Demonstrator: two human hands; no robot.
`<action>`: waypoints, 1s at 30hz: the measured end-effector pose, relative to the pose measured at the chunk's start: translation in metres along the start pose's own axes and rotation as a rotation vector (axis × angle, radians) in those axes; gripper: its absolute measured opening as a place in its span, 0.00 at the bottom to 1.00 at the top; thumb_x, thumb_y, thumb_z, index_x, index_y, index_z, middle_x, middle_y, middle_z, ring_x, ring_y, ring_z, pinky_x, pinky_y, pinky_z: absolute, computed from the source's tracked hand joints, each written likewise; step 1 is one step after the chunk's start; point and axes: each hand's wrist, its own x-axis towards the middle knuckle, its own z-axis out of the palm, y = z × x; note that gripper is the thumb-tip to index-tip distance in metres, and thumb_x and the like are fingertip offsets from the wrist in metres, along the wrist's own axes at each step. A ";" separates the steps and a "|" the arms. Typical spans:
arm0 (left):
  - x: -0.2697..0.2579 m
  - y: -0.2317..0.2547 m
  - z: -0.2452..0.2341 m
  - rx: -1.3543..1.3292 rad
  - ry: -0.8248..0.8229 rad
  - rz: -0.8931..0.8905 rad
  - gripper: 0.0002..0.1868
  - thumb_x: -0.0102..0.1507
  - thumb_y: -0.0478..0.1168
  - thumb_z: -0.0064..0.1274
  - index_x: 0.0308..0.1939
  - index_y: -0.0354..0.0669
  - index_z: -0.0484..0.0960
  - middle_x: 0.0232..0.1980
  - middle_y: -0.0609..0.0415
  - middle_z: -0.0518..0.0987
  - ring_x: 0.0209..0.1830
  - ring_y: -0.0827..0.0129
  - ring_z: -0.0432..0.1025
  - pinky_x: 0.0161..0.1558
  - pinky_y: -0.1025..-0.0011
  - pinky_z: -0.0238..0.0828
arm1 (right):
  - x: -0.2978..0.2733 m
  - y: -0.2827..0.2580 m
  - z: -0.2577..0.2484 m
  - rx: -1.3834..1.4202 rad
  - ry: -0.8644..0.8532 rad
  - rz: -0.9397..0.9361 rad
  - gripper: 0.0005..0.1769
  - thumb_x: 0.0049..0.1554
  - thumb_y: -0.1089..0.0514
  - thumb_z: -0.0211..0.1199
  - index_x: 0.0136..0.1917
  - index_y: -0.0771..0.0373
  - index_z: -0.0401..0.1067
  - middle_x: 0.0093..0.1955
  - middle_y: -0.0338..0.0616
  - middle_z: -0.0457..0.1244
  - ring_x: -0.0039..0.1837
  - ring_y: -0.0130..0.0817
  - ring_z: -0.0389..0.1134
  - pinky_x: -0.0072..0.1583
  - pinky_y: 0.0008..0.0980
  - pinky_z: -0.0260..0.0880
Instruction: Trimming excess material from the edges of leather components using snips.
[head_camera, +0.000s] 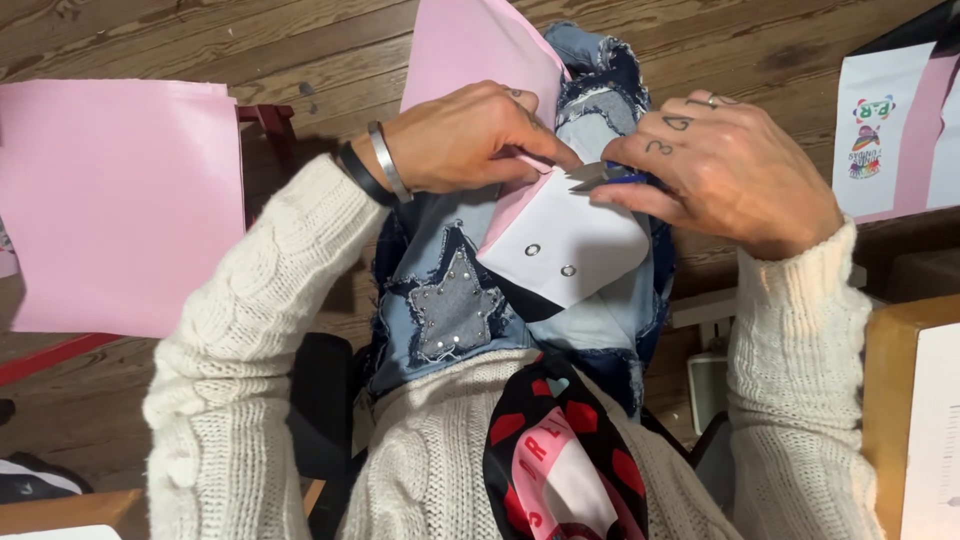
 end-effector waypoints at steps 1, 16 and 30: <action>0.003 0.000 -0.002 -0.033 -0.047 -0.095 0.20 0.60 0.34 0.60 0.56 0.50 0.89 0.30 0.53 0.78 0.26 0.63 0.66 0.35 0.63 0.64 | 0.001 0.002 0.001 0.051 -0.006 -0.003 0.18 0.65 0.42 0.68 0.52 0.60 0.79 0.47 0.39 0.69 0.46 0.38 0.67 0.51 0.34 0.68; 0.035 -0.038 -0.018 -0.247 -0.453 -0.290 0.24 0.56 0.36 0.67 0.58 0.43 0.87 0.50 0.52 0.89 0.27 0.76 0.74 0.29 0.77 0.71 | 0.013 0.011 0.026 0.269 0.071 -0.043 0.14 0.64 0.55 0.71 0.50 0.70 0.77 0.47 0.46 0.69 0.44 0.40 0.67 0.47 0.36 0.68; 0.040 -0.034 -0.024 -0.299 -0.536 -0.362 0.29 0.54 0.34 0.67 0.61 0.48 0.84 0.58 0.56 0.87 0.39 0.77 0.82 0.40 0.78 0.80 | 0.015 0.007 0.031 0.419 0.078 0.046 0.13 0.61 0.59 0.72 0.47 0.73 0.77 0.43 0.48 0.68 0.40 0.41 0.65 0.44 0.38 0.66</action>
